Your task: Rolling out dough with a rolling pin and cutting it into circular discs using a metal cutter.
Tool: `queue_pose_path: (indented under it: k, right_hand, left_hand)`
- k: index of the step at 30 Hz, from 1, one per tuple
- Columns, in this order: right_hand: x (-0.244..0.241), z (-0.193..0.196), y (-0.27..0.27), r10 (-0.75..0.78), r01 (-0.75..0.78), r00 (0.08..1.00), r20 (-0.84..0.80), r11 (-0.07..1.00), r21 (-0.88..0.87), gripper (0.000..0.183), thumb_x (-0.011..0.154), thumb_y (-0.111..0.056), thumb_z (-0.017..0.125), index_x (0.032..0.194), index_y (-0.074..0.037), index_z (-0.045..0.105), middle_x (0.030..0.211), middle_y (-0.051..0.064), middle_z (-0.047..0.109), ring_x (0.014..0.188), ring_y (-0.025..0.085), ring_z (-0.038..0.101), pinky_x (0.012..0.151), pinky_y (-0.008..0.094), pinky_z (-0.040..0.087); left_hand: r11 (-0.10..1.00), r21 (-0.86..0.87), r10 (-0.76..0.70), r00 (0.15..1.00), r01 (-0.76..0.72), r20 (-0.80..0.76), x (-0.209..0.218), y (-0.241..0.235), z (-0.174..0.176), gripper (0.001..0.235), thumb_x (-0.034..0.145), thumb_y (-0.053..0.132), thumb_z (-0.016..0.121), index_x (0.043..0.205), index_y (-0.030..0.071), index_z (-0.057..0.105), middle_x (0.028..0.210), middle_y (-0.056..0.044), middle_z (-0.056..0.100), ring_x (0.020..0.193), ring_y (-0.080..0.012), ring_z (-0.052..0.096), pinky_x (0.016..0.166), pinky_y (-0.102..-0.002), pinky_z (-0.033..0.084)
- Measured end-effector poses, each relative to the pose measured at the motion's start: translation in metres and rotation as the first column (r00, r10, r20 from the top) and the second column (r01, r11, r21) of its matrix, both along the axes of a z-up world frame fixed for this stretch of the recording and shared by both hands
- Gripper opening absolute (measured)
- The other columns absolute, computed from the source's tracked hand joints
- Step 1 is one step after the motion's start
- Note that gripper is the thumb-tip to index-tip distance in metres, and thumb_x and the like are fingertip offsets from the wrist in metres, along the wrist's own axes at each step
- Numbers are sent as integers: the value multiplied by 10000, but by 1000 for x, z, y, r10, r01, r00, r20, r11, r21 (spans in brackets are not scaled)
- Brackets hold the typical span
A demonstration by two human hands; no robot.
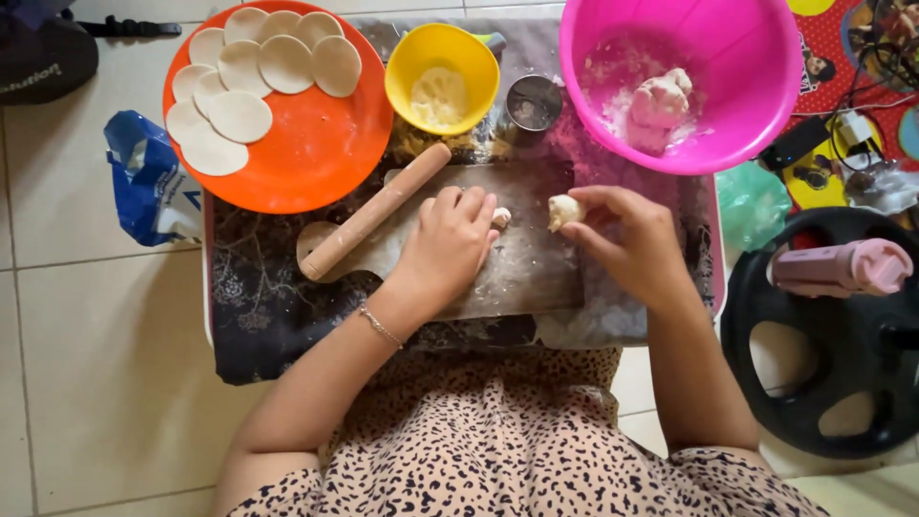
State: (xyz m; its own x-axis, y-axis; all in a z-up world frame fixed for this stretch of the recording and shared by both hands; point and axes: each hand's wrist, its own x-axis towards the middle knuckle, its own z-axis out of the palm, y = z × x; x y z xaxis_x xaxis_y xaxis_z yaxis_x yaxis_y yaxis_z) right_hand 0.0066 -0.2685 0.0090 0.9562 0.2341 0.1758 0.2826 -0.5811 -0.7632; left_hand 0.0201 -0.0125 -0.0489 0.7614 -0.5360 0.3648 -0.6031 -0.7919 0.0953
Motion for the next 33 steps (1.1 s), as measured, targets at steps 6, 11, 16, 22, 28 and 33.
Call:
queue_pose_path:
  k: [6,11,16,22,28,33]
  right_hand:
    - [5,3,7,0,1,999,-44,1000,31,429,830,-159,863,1235,-72,751,948,97,743,836,199,732,747,338,600]
    - [25,-4,16,42,-33,993,-106,996,82,425,827,-187,866,1228,-100,756,947,84,758,836,179,715,774,349,586]
    - [54,-7,32,152,-5,918,-365,927,374,414,847,-60,816,1237,9,693,986,157,709,854,195,706,763,351,641]
    - [69,-20,63,394,183,728,-561,676,714,310,903,-8,677,1203,39,616,1032,133,714,902,211,758,868,379,661]
    - [80,-64,61,706,391,573,-417,212,896,564,858,-113,490,1377,103,526,1045,197,656,961,298,725,916,475,628]
    - [72,-101,61,476,512,628,-616,344,787,621,982,-545,588,1156,49,633,1000,186,685,868,286,718,784,428,639]
  left_hand:
    - [991,-130,13,1000,-12,8,9,3,13,157,887,265,694,769,168,658,747,1,504,737,-221,562,569,-316,476]
    - [998,-62,-8,1000,8,0,18,4,7,165,885,235,678,751,173,604,735,31,526,745,-191,594,549,-289,491]
    - [841,-542,-190,942,11,-276,27,23,58,84,865,47,731,887,37,650,806,-143,597,791,-361,648,660,-425,566]
    - [508,-838,58,979,-199,-197,26,4,61,140,886,100,795,1002,168,752,869,-13,660,803,-178,681,659,-240,612]
    - [713,-699,40,991,63,129,25,-5,48,102,950,112,715,1034,161,744,917,-32,666,791,-225,629,726,-358,570]
    - [778,-618,29,978,109,209,20,-25,27,33,940,69,728,939,101,737,965,-73,689,867,-252,676,766,-356,572]
